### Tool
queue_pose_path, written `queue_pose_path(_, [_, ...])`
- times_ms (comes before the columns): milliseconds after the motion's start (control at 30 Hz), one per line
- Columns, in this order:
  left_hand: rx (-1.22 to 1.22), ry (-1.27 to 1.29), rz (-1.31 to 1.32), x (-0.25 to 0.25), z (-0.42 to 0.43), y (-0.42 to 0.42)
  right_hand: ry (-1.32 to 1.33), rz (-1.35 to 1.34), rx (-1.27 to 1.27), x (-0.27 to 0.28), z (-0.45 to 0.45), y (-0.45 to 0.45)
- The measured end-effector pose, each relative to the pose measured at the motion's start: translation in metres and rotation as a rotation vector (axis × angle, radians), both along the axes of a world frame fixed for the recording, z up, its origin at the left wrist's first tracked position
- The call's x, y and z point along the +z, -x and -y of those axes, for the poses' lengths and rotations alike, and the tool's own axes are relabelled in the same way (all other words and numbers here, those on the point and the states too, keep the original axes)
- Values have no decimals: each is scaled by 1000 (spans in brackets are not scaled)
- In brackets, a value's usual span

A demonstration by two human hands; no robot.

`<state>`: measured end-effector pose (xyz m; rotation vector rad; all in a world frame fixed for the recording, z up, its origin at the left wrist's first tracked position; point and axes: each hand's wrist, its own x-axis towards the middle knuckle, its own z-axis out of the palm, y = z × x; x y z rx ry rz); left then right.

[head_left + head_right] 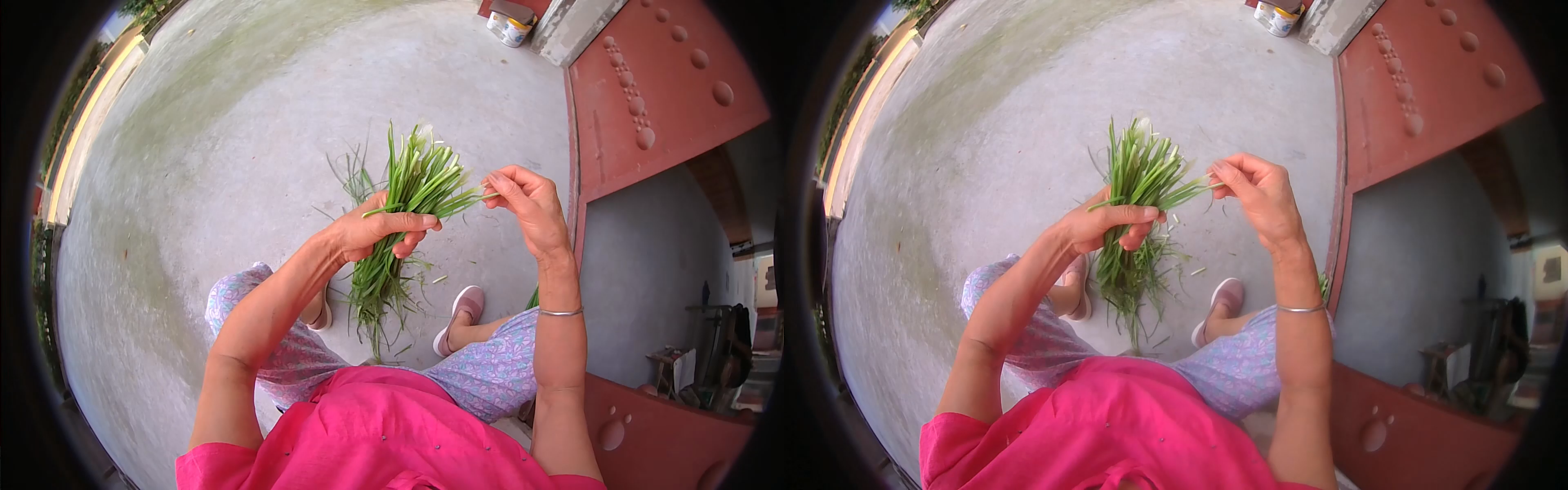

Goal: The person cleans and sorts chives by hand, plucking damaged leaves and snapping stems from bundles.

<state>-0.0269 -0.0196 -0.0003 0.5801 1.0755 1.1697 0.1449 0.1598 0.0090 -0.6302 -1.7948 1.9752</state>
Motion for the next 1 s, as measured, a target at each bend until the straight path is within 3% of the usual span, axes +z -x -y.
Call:
queue_pose_path(167, [74, 3, 100, 0, -1, 1, 121, -46, -179, 3, -3, 4])
queue_pose_path(367, [127, -9, 142, 0, -1, -1, 115, 8, 83, -4, 24, 15])
queue_pose_path(500, [105, -26, 88, -3, -2, -3, 16, -10, 57, -10, 38, 19])
queue_pose_path(1000, [118, 14, 42, -2, -3, -1, 210, -218, -340, -8, 16, 13])
